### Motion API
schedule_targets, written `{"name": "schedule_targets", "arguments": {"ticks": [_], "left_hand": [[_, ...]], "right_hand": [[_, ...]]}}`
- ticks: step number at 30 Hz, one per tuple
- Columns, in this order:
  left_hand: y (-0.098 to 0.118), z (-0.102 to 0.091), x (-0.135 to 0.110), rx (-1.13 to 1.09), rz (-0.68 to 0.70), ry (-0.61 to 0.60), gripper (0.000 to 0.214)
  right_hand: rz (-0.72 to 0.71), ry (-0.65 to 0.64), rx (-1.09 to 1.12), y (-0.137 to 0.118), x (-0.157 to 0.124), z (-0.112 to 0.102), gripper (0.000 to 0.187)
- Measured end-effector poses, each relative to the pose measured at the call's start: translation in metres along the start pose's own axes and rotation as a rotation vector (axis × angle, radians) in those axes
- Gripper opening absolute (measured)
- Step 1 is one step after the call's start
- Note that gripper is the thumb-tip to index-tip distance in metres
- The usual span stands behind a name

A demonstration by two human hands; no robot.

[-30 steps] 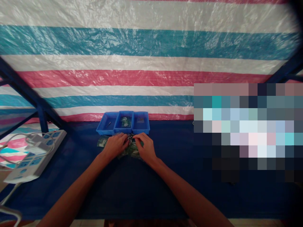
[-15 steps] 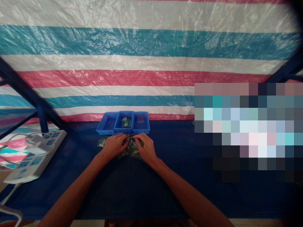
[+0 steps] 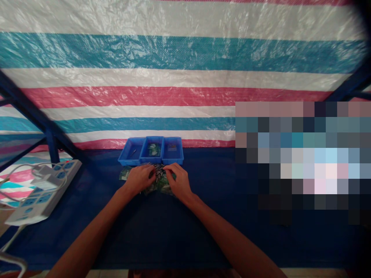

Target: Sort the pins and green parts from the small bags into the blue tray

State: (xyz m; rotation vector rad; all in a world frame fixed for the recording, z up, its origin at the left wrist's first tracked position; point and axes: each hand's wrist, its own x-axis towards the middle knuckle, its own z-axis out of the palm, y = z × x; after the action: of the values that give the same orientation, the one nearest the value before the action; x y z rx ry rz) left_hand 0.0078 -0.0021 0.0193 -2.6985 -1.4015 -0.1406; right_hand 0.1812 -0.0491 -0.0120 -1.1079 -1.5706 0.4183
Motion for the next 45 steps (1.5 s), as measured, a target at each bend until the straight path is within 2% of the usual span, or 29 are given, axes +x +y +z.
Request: {"name": "schedule_targets", "arguments": {"ticks": [18, 25, 30, 33, 40, 45], "left_hand": [[-0.002, 0.002, 0.0, -0.014, 0.012, 0.01, 0.019], [-0.01, 0.001, 0.0, -0.12, -0.035, 0.136, 0.019], [-0.014, 0.003, -0.001, -0.196, -0.03, 0.208, 0.02], [-0.016, 0.006, -0.002, -0.238, 0.011, 0.235, 0.019], [-0.017, 0.012, -0.004, -0.279, 0.13, 0.337, 0.022], [-0.015, 0.011, -0.005, -0.33, 0.201, 0.449, 0.021]], "right_hand": [[0.0, 0.005, -0.012, 0.002, 0.0, 0.0, 0.021], [0.006, 0.01, -0.013, 0.0, 0.0, -0.001, 0.022], [0.022, 0.049, -0.027, 0.001, 0.0, -0.001, 0.03], [0.029, 0.036, -0.038, 0.003, 0.0, -0.001, 0.032], [0.023, 0.02, -0.031, 0.003, -0.001, 0.001, 0.018], [0.031, 0.027, -0.029, 0.005, 0.0, 0.001, 0.022]]}}
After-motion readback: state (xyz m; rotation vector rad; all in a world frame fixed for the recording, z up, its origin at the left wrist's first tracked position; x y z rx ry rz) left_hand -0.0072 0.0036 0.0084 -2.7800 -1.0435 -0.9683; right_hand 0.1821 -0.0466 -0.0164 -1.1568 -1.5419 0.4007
